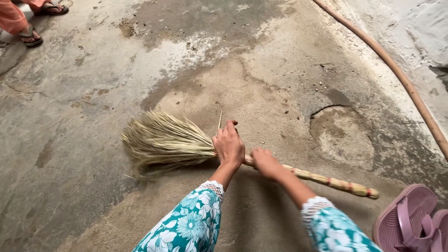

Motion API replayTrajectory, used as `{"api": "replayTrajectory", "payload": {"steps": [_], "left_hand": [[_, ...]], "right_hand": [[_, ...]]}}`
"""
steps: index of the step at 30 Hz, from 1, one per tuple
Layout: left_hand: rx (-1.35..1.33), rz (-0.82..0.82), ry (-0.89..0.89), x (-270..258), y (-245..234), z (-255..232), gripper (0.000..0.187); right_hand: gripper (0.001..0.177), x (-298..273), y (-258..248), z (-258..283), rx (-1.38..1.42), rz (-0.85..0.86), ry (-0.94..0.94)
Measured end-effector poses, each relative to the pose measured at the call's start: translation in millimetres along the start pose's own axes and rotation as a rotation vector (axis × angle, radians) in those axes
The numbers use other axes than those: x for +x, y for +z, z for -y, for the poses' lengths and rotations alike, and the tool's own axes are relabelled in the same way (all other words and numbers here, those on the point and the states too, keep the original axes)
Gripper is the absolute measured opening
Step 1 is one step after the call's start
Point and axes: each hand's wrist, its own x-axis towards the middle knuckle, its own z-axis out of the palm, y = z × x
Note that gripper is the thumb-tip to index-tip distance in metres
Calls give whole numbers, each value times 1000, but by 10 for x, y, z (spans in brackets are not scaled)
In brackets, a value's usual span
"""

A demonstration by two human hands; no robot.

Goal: Repairing a traditional straw broom by re-tying the straw to the handle.

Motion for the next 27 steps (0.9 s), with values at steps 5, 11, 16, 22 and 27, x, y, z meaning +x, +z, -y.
{"api": "replayTrajectory", "payload": {"steps": [5,11,16,22,27], "left_hand": [[-6,38,3,29,48,-103,31],[-7,44,33,6,150,-265,28],[10,72,52,-36,120,-428,26],[-34,117,39,-97,71,-408,28],[-15,74,50,-91,46,-325,25]], "right_hand": [[19,-504,-43,-622,116,75,81],[27,-718,-185,-561,2,75,111],[42,-758,-227,-221,-58,56,136],[61,-683,-141,42,-104,-38,74],[70,-579,-66,144,-95,-82,65]]}}
